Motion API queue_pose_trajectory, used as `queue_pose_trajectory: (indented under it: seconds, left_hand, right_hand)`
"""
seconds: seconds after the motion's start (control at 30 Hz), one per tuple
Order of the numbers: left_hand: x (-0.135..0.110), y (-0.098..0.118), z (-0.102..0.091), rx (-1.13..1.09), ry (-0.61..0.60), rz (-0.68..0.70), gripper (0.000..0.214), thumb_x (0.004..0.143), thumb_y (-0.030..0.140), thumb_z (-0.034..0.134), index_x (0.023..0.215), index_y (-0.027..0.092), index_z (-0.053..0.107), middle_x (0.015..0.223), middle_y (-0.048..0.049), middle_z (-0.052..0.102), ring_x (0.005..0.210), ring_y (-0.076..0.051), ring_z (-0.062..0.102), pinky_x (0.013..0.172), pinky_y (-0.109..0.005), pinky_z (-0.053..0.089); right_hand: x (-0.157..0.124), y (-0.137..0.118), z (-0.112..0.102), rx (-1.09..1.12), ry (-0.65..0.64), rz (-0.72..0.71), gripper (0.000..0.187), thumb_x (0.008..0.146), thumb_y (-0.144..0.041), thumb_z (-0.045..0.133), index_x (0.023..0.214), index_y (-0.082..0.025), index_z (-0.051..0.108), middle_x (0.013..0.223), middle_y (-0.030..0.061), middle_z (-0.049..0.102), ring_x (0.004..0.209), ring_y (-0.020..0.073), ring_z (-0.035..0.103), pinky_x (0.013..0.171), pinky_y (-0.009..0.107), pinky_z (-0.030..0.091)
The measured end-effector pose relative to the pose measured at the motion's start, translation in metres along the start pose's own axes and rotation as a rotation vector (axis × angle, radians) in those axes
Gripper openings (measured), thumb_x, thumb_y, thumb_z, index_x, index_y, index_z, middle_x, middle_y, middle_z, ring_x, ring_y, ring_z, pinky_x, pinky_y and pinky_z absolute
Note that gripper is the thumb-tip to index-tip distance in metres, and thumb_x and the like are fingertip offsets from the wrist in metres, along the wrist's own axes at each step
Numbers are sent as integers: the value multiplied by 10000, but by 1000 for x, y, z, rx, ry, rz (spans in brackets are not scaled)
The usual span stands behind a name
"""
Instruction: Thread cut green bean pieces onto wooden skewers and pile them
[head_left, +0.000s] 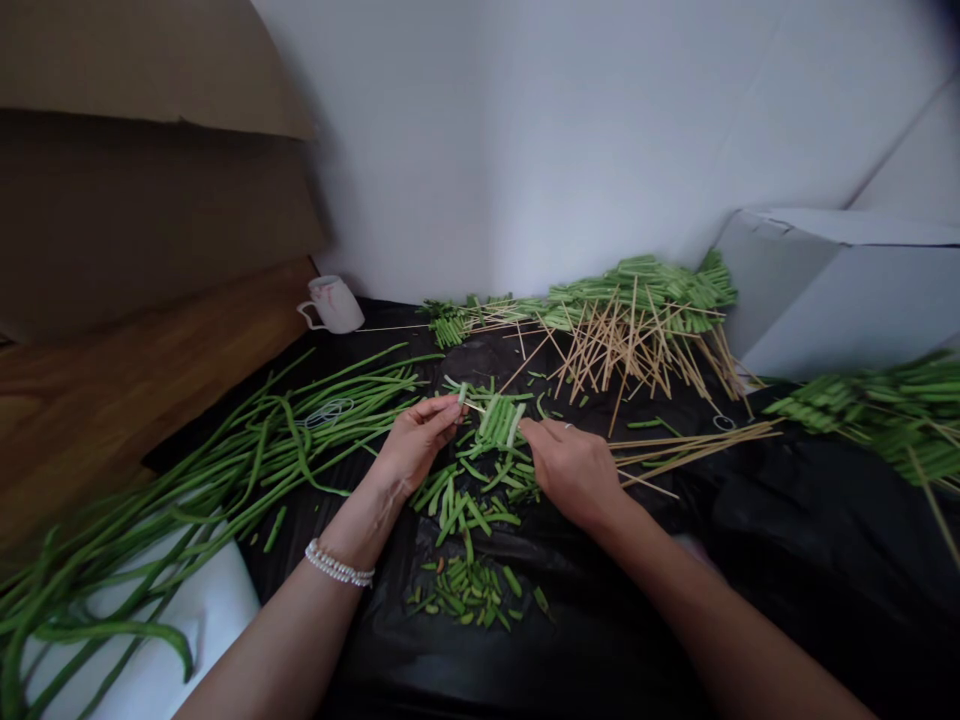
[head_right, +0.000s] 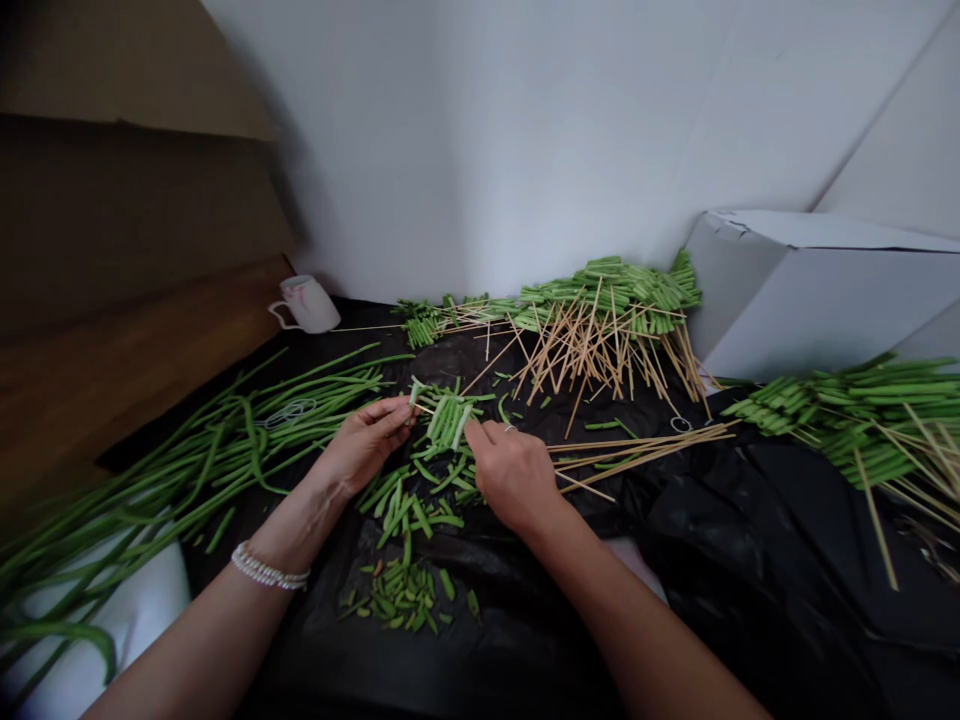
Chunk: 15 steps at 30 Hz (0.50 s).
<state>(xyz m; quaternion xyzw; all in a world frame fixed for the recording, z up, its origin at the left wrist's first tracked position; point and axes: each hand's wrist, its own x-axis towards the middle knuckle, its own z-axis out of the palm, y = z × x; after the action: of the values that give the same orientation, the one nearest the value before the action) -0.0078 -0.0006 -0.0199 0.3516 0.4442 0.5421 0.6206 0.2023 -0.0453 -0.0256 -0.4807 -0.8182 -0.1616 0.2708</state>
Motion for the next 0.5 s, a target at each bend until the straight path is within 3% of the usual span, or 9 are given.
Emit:
queue_pose_trajectory:
  seconds: [0.5]
  left_hand:
    - [-1, 2, 1, -7, 1, -2, 315, 558, 261, 864, 823, 131, 754, 828, -50, 725, 740, -89, 619, 648, -166, 472]
  right_hand:
    - [2, -1, -3, -5, -70, 35, 252, 878, -121, 449, 1002, -174, 662, 757, 14, 635, 664, 128, 529, 583, 260, 302]
